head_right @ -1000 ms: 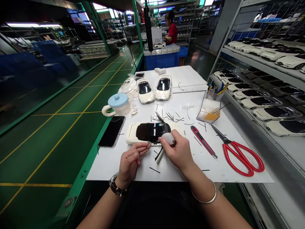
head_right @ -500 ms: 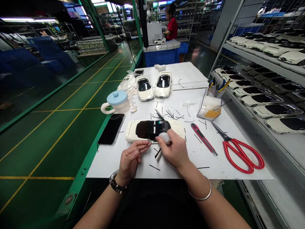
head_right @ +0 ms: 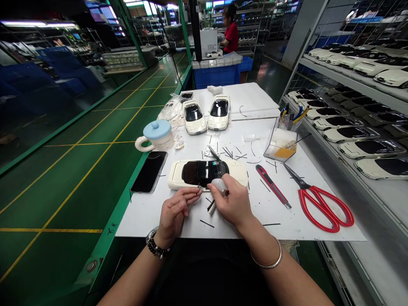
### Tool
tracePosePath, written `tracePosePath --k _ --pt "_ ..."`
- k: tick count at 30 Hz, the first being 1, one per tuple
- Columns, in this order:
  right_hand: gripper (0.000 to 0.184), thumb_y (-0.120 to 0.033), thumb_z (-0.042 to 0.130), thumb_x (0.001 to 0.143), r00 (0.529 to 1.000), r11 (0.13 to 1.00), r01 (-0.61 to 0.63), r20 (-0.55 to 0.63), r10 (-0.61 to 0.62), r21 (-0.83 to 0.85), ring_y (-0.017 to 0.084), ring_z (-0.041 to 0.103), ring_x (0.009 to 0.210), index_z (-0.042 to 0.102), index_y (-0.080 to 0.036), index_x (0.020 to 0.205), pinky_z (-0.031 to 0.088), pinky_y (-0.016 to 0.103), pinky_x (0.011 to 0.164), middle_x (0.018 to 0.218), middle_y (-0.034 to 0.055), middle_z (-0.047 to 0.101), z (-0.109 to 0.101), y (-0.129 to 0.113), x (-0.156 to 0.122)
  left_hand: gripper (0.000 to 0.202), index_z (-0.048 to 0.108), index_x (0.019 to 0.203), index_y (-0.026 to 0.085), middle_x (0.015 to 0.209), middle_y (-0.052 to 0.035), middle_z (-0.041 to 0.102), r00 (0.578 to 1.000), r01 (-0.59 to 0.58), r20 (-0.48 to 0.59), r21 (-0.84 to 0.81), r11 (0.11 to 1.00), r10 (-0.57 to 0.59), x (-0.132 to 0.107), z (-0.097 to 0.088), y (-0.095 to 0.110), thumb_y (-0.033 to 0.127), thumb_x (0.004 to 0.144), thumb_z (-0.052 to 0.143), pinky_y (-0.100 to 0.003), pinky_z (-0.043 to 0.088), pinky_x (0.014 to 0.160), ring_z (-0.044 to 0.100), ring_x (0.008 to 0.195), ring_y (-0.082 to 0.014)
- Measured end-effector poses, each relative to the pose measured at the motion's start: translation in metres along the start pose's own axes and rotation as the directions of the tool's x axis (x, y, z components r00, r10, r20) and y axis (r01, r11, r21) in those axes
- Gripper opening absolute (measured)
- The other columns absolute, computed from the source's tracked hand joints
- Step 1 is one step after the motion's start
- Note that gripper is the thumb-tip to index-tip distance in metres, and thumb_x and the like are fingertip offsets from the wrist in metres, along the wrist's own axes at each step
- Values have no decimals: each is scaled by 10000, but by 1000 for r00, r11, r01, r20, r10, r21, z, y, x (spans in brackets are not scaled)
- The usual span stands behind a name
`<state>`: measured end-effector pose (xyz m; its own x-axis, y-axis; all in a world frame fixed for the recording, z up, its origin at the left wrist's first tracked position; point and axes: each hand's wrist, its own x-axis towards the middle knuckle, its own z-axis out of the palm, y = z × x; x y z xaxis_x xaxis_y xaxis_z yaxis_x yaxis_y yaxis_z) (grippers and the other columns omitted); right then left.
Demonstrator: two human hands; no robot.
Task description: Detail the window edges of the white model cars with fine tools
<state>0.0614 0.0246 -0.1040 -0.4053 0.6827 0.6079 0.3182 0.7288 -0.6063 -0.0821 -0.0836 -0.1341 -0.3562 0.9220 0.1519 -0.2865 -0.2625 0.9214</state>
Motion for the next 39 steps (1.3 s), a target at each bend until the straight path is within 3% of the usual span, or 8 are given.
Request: tracePosePath --k 16,20,22,25,27,29,33,39 --pt "349 -307 611 827 997 997 -75 -12 75 21 81 311 448 341 -195 637 283 211 424 521 -62 329 -2 2 0 369 556 519 120 1131 -127 614 1000 -10 7 -8 1000 10 0 -1 -1 279 850 577 -420 490 988 600 1090 -295" --pt "317 -352 629 833 972 968 -230 -26 234 99 95 383 473 435 -187 644 315 214 422 546 -41 409 -20 8 1 378 548 514 121 1130 -123 611 1000 -5 2 -7 1000 5 -1 -1 0 290 851 573 -409 494 984 603 1084 -289" --pt "288 -397 658 818 935 911 -328 -53 351 249 110 428 484 501 -185 703 344 225 430 575 -26 475 -35 14 5 375 547 515 121 1132 -123 610 1000 -5 2 -7 1000 5 0 -1 0 287 849 573 -404 494 983 598 1091 -289" --pt "328 -450 706 767 891 830 -348 -122 437 435 111 413 446 498 -200 813 331 235 409 595 -29 502 -52 35 21 370 547 519 121 1132 -123 608 1000 -2 8 -3 1000 2 0 -1 0 286 850 570 -398 493 984 593 1097 -287" --pt "360 -447 715 738 888 860 -364 -146 437 357 98 378 443 455 -212 820 302 227 421 576 -57 428 -56 55 39 372 544 520 121 1129 -122 608 1000 3 11 3 1000 -3 0 -1 0 289 851 568 -392 491 986 594 1095 -282" --pt "329 -406 694 722 895 899 -416 -115 432 138 100 394 486 446 -216 824 317 228 476 586 -67 383 -52 79 62 379 537 516 120 1134 -125 607 1000 8 10 12 1000 -8 0 -1 1 290 853 566 -389 491 984 593 1095 -282" --pt "266 -272 662 716 882 880 -471 -22 471 -54 166 558 731 550 -194 945 428 274 672 797 4 584 -26 120 108 389 537 516 117 1147 -136 600 1000 18 0 33 999 -18 1 -2 1 294 862 554 -400 484 987 585 1107 -294" --pt "300 -322 593 881 828 816 -508 105 551 -275 188 567 832 529 -142 1113 455 380 807 910 44 584 21 135 132 404 537 517 119 1147 -138 596 999 30 8 44 999 -31 0 -4 1 318 868 546 -408 482 989 582 1109 -297"
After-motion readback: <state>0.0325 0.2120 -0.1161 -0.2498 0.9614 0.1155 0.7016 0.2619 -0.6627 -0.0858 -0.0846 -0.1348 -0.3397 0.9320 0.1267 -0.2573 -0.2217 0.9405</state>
